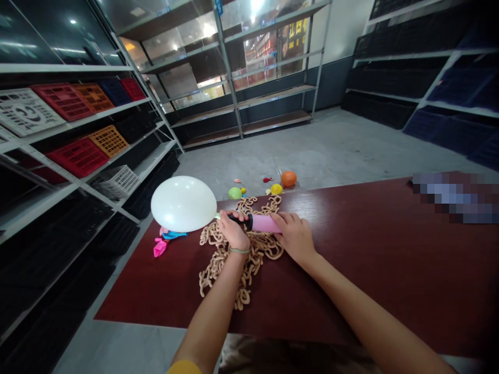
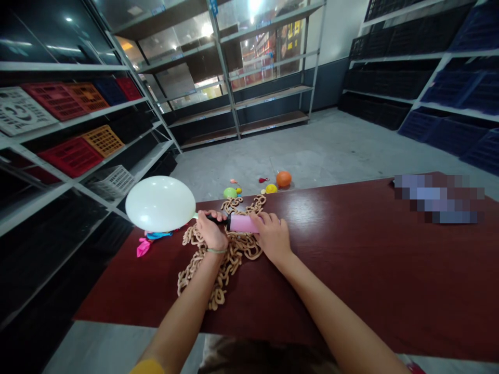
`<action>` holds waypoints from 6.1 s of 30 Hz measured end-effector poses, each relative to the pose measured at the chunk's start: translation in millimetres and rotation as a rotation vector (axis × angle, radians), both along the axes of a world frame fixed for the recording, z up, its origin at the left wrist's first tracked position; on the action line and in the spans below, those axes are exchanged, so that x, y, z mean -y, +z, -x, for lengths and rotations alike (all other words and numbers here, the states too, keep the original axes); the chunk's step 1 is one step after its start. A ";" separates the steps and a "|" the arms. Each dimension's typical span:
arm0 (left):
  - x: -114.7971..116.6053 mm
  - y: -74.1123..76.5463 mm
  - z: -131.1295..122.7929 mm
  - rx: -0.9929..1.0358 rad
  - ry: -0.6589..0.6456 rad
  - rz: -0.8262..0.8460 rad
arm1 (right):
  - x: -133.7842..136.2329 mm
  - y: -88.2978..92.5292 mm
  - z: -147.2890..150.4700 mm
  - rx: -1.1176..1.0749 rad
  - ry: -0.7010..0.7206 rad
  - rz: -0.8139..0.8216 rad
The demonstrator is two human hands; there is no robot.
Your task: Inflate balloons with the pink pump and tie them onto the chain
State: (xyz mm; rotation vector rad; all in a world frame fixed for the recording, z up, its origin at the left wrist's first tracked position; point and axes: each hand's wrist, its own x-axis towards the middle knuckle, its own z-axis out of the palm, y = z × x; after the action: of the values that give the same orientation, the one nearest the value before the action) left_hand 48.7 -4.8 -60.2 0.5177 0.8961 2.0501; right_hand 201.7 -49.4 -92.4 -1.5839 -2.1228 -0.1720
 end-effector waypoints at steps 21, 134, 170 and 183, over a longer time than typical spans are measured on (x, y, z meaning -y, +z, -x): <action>-5.6 41.4 41.9 -0.262 0.126 -0.056 | -5.3 -8.5 -11.9 -0.057 0.019 -0.076; 19.4 -6.5 81.5 -0.704 -0.616 0.160 | 26.2 34.9 18.9 0.385 0.669 -0.207; 30.1 -12.4 78.4 -1.543 -0.167 -0.050 | -64.7 153.7 93.3 -0.082 0.528 0.151; 29.3 -8.0 81.0 -1.464 0.188 -0.164 | -60.1 161.8 96.3 0.252 0.589 0.250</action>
State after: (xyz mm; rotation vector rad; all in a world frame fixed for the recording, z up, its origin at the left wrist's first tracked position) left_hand -32.4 -34.1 -68.2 2.2103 1.5664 1.6686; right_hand 105.3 10.6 69.4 -1.0267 -2.8004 0.1021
